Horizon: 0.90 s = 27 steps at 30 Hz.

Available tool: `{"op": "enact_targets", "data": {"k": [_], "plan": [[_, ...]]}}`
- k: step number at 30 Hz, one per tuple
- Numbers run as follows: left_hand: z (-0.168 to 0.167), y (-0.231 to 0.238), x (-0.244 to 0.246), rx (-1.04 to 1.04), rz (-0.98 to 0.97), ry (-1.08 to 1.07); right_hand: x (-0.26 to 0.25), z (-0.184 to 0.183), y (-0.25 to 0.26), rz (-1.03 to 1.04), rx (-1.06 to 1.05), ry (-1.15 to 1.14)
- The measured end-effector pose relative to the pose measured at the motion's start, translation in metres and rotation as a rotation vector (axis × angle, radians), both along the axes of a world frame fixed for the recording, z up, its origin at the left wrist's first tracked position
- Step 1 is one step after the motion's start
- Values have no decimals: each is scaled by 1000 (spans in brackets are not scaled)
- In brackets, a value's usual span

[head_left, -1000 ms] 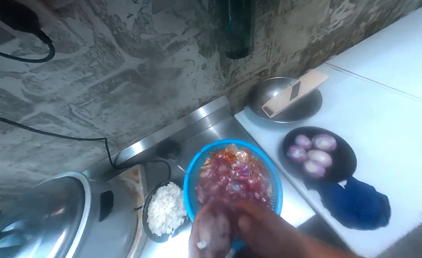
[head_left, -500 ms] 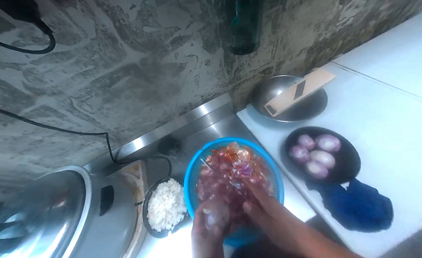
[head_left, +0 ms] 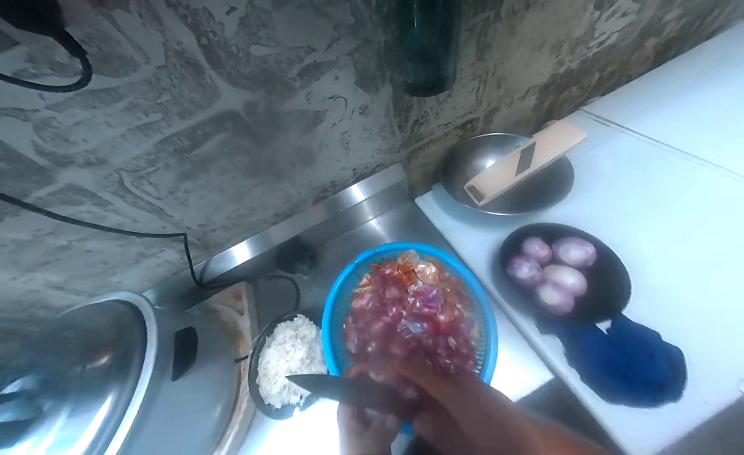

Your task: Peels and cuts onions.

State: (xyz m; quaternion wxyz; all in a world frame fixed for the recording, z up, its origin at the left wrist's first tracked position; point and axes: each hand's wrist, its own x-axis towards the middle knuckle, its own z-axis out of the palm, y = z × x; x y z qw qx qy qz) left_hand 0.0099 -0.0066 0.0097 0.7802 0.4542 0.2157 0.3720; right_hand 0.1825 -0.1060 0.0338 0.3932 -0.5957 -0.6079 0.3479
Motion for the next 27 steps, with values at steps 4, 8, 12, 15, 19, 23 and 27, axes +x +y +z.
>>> {"op": "enact_targets", "data": {"k": [4, 8, 12, 15, 19, 23, 27], "plan": [[-2, 2, 1, 6, -8, 8, 2, -9, 1, 7, 98, 197], [-10, 5, -3, 122, -66, 18, 13, -13, 2, -106, 74, 366], [-8, 4, -3, 172, -69, 17, 25, -7, 1, -143, -63, 347], [-7, 7, -2, 166, -23, 57, 16, 1, -6, -49, -43, 220], [-1, 2, 1, 76, -8, 28, 5, 5, -8, 65, -44, 41], [-2, 1, -2, 236, -57, 76, 6, -4, -7, -27, 61, 69], [-2, -1, -4, 378, -106, 68, 10, -7, -5, -132, 45, 221]]}}
